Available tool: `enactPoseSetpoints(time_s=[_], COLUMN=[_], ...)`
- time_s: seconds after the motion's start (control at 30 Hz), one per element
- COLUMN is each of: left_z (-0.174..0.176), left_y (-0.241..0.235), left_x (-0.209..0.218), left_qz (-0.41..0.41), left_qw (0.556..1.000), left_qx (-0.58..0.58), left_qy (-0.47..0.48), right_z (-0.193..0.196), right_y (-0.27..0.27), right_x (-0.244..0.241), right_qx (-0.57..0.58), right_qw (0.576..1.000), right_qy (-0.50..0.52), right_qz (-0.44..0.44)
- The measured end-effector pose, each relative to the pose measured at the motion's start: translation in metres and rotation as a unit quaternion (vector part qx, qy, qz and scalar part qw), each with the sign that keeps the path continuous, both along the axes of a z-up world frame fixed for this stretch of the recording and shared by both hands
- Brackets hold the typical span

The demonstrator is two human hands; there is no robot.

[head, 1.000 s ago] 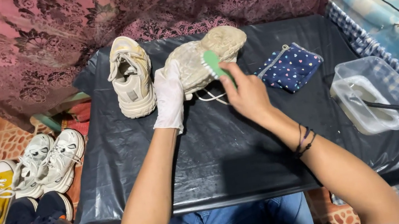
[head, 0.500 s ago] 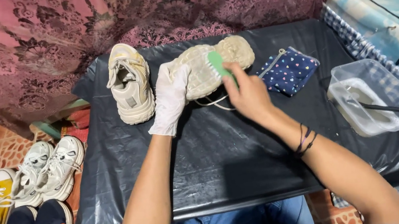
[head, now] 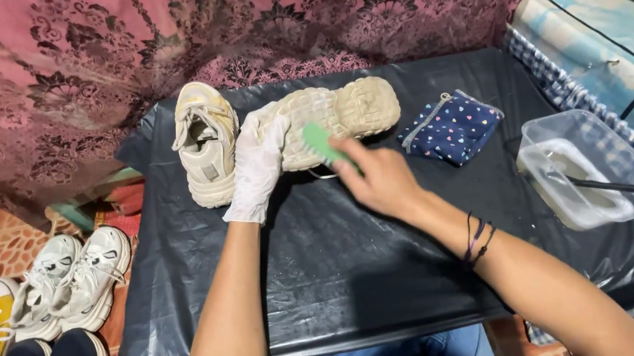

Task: The person scrubs the sole of a white sneaker using a green brush and a cleaning solution. They then switch to a black brush to continue scrubbing the sole and the side of the shoe.

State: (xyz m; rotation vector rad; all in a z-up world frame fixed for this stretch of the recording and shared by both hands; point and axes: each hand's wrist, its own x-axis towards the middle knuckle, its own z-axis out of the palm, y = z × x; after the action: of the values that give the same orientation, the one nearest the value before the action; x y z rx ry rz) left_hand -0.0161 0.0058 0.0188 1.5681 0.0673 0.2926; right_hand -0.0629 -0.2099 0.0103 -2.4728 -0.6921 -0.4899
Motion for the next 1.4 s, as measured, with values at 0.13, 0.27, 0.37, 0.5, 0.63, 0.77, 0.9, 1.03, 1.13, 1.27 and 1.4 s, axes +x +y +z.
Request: enactPoseSetpoints(time_s=[0.13,0.27,0.37,0.5,0.63,0.77,0.9,1.03,1.13,1.27,1.4], left_z=[0.000,0.000,0.002,0.014,0.019,0.016,0.024,0.022,0.019,0.016,0.013], left_y=[0.005,0.001,0.005,0.004,0.002,0.002,0.000,0.003,0.000,-0.001,0.006], left_x=[0.003,0.003,0.004,-0.003,-0.010,-0.008,-0.015,-0.014,-0.012,-0.010,-0.001], left_qz=[-0.002,0.003,-0.001,0.005,0.006,0.001,-0.010,-0.006,-0.012,-0.017,-0.013], left_qw=[1.000,1.000,1.000,1.000,1.000,1.000,1.000,1.000,1.000,1.000,1.000], left_qx=[0.008,0.000,0.003,0.005,0.011,0.003,0.011,0.007,0.007,0.014,0.021], left_qy=[-0.002,0.003,0.003,-0.004,-0.012,-0.012,0.001,-0.003,-0.005,-0.011,-0.016], right_z=[0.008,0.013,0.030,0.033,0.028,0.040,0.033,0.047,0.050,0.034,0.061], right_y=[-0.004,-0.015,-0.009,-0.026,-0.030,-0.030,-0.043,-0.044,-0.054,-0.047,-0.045], right_x=[-0.001,0.008,-0.005,0.011,0.018,0.022,0.033,0.025,0.028,0.034,0.018], right_qx=[-0.031,0.009,0.048,0.012,0.044,0.098,0.097,0.123,0.125,0.139,0.125], right_qw=[0.999,0.999,0.998,0.999,0.999,0.983,0.981,0.957,0.935,0.955,0.938], right_qy=[-0.025,-0.005,0.028,0.026,0.026,0.107,0.146,0.215,0.270,0.212,0.266], right_qz=[0.018,-0.047,0.029,0.023,0.007,0.114,0.083,0.152,0.191,0.154,0.182])
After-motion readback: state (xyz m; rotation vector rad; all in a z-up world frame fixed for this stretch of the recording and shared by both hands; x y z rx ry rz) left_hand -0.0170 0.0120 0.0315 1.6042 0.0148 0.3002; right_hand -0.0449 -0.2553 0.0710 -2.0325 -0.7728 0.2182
